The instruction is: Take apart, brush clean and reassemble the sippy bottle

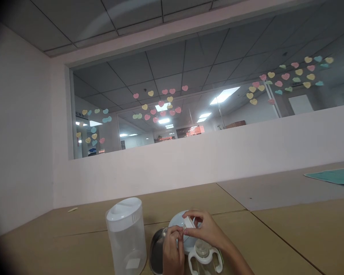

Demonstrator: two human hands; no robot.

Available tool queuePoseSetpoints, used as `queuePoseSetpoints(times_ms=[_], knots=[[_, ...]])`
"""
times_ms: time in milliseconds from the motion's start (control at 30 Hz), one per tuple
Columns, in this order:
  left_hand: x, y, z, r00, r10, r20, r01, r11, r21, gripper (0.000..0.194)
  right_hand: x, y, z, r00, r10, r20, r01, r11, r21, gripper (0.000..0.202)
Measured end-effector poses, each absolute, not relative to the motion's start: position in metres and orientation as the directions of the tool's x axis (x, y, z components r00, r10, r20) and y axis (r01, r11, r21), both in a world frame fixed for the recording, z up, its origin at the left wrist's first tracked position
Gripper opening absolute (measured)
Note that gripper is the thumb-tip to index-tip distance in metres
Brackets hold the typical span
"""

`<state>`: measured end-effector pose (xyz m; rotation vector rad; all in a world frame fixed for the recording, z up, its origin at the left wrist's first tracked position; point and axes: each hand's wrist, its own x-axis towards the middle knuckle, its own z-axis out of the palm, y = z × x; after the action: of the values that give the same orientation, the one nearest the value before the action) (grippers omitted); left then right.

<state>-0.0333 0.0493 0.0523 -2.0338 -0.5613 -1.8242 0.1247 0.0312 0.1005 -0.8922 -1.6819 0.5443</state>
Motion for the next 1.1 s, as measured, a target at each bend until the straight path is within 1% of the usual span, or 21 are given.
queuePoseSetpoints(times_ms=[167, 267, 400, 500, 567, 667, 767, 833, 900, 967, 1000, 1067, 1100], knots=[[-0.036, 0.046, 0.059, 0.155, 0.000, 0.988, 0.582, -0.808, -0.091, 0.018, 0.128, 0.031, 0.100, -0.108, 0.805, 0.583, 0.219, 0.591, -0.776, 0.040], [-0.037, 0.046, 0.060, 0.184, -0.020, 0.983, 0.605, -0.785, -0.129, 0.020, 0.128, 0.035, 0.098, -0.065, 0.810, 0.583, 0.189, 0.584, -0.790, 0.038], [-0.037, 0.046, 0.060, 0.220, -0.104, 0.970, 0.625, -0.748, -0.222, 0.018, 0.130, 0.042, 0.092, -0.002, 0.818, 0.576, 0.151, 0.569, -0.808, 0.038], [-0.038, 0.047, 0.060, 0.237, -0.106, 0.966, 0.642, -0.729, -0.238, 0.017, 0.131, 0.043, 0.090, -0.025, 0.843, 0.537, 0.089, 0.537, -0.839, 0.039], [-0.038, 0.048, 0.059, 0.249, -0.068, 0.966, 0.650, -0.728, -0.219, 0.018, 0.133, 0.040, 0.091, -0.066, 0.855, 0.515, 0.049, 0.518, -0.854, 0.039], [-0.039, 0.051, 0.057, 0.241, -0.033, 0.970, 0.651, -0.736, -0.186, 0.020, 0.134, 0.035, 0.093, -0.118, 0.842, 0.526, 0.030, 0.533, -0.846, 0.037], [-0.038, 0.051, 0.055, 0.226, -0.012, 0.974, 0.610, -0.778, -0.152, 0.020, 0.133, 0.037, 0.090, -0.101, 0.837, 0.538, 0.051, 0.545, -0.837, 0.037], [-0.036, 0.050, 0.052, 0.202, 0.057, 0.978, 0.592, -0.802, -0.076, 0.018, 0.132, 0.043, 0.086, -0.050, 0.856, 0.515, 0.073, 0.517, -0.853, 0.039], [-0.033, 0.050, 0.048, 0.135, 0.154, 0.979, 0.598, -0.801, 0.043, 0.018, 0.130, 0.052, 0.082, 0.008, 0.866, 0.500, 0.071, 0.499, -0.864, 0.041], [-0.029, 0.049, 0.042, 0.058, 0.237, 0.970, 0.590, -0.792, 0.158, 0.021, 0.129, 0.058, 0.081, 0.065, 0.859, 0.508, 0.032, 0.508, -0.861, 0.045], [-0.027, 0.049, 0.038, 0.040, 0.265, 0.963, 0.570, -0.798, 0.197, 0.024, 0.128, 0.060, 0.081, 0.089, 0.851, 0.517, 0.012, 0.518, -0.855, 0.048], [-0.023, 0.048, 0.032, 0.051, 0.285, 0.957, 0.511, -0.831, 0.220, 0.030, 0.128, 0.058, 0.084, 0.125, 0.832, 0.540, 0.019, 0.542, -0.840, 0.052], [-0.021, 0.047, 0.030, 0.075, 0.273, 0.959, 0.482, -0.852, 0.205, 0.033, 0.128, 0.055, 0.084, 0.135, 0.820, 0.557, 0.052, 0.555, -0.830, 0.052]])
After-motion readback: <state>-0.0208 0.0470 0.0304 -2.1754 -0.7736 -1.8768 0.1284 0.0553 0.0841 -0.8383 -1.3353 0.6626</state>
